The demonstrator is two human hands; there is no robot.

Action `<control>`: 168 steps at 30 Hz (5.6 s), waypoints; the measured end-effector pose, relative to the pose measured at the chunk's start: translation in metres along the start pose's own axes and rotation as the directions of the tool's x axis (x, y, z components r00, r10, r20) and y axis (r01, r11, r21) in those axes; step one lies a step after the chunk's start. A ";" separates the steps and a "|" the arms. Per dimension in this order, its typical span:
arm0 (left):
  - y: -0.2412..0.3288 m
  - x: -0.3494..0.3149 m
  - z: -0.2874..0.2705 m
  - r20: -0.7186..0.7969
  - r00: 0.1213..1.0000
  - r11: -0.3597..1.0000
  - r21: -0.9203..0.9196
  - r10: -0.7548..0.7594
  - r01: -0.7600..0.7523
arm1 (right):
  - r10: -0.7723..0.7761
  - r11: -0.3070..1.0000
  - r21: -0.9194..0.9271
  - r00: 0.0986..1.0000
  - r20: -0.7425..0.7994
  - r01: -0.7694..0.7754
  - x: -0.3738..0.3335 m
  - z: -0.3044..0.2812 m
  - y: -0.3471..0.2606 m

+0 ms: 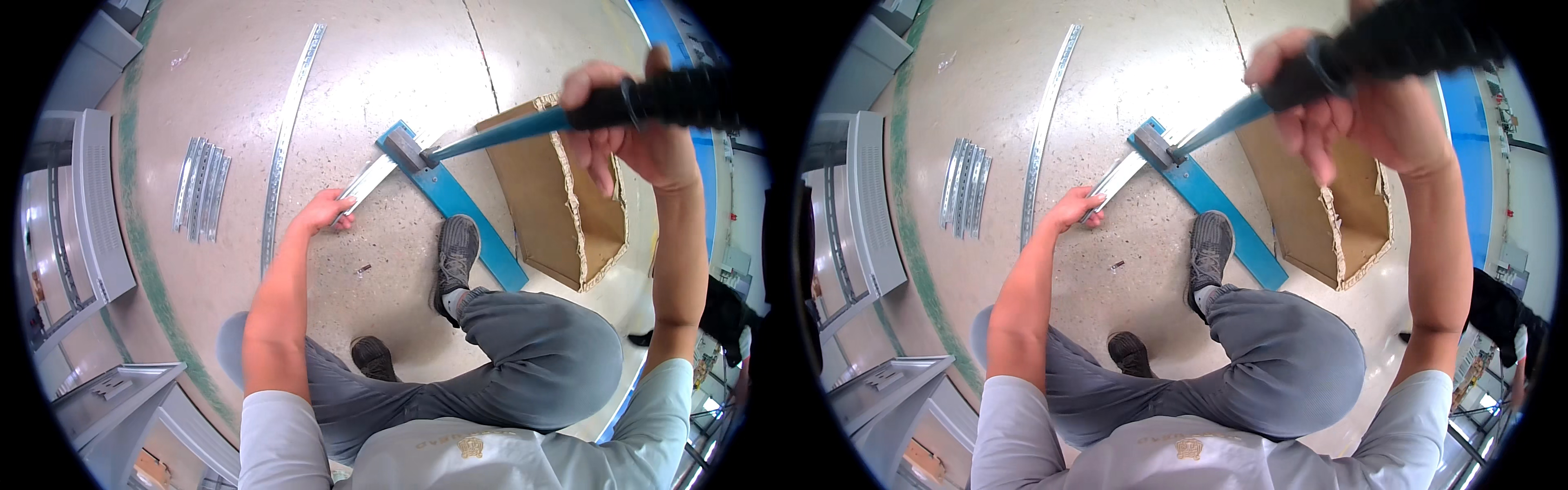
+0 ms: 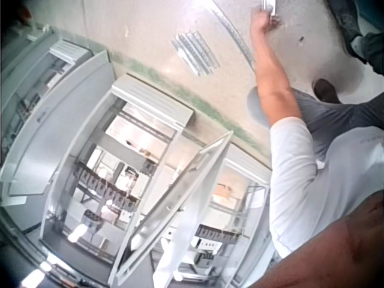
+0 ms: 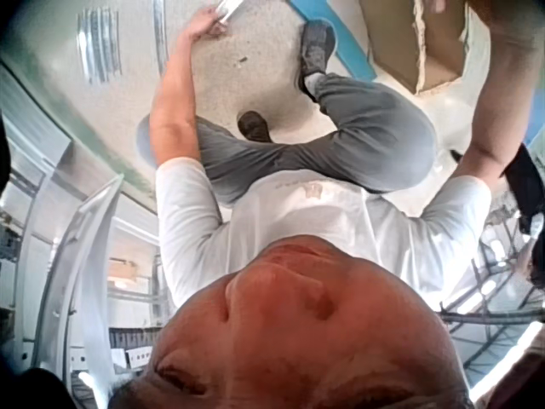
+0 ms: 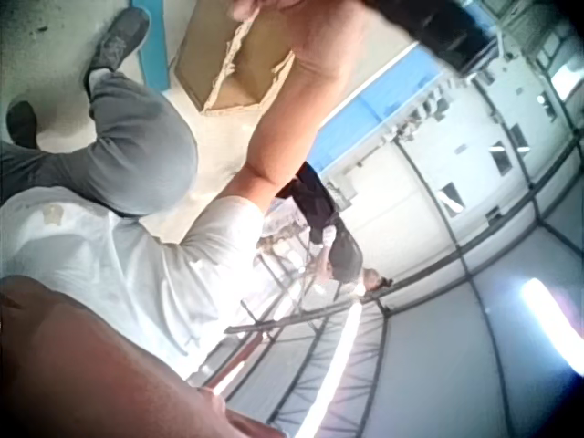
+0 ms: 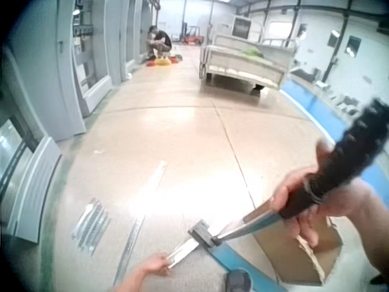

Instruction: The person sits on the floor and uses a manual metal shear to cut long perforated metal rails into shorter segments. They retrieve rails from a cardboard box, position them in the shear, and cut them one by one, stacking the finished pieces on the floor.

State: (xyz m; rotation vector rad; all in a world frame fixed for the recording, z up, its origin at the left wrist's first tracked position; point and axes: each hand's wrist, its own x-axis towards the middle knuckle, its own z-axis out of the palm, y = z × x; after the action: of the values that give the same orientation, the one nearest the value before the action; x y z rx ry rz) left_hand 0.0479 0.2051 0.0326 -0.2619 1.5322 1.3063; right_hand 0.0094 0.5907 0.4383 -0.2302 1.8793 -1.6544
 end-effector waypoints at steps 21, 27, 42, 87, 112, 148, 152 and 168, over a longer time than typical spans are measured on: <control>0.040 -0.074 0.039 0.081 0.968 0.804 -0.576 0.238 -0.149 | 0.421 0.899 -0.264 0.859 0.292 -0.350 0.059 0.065 0.299; 0.016 -0.074 0.077 0.243 0.961 0.845 -0.534 0.133 0.018 | 0.166 0.985 0.101 0.933 -0.321 -0.141 0.099 0.132 0.274; 0.024 -0.067 0.094 0.232 0.968 0.831 -0.554 0.094 0.052 | 0.231 0.945 0.293 0.932 -0.280 -0.146 0.089 0.130 0.281; 0.053 -0.039 0.119 -0.157 0.951 0.841 -0.444 0.267 -0.309 | 0.530 0.794 0.599 0.599 -0.601 -0.101 0.142 -0.032 0.416; 0.011 -0.059 0.108 -0.048 0.992 0.761 -0.637 0.116 -0.120 | 0.375 0.895 0.285 0.925 -0.062 -0.344 0.084 0.154 0.313; 0.016 -0.045 0.111 -0.043 0.992 0.806 -0.579 0.120 -0.122 | 0.386 0.898 0.298 0.905 -0.179 -0.324 0.080 0.154 0.319; 0.015 -0.043 0.113 -0.033 0.990 0.801 -0.584 0.139 -0.132 | 0.384 0.894 0.315 0.907 -0.175 -0.318 0.077 0.153 0.320; 0.013 -0.046 0.110 -0.025 0.992 0.804 -0.583 0.127 -0.118 | 0.373 0.899 0.308 0.913 -0.167 -0.311 0.076 0.152 0.317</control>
State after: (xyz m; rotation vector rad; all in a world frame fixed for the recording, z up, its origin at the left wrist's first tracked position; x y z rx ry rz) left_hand 0.1188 0.2803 0.0937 -0.5482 1.1048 1.8665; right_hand 0.1152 0.4882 0.1104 0.3997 1.6936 -1.7152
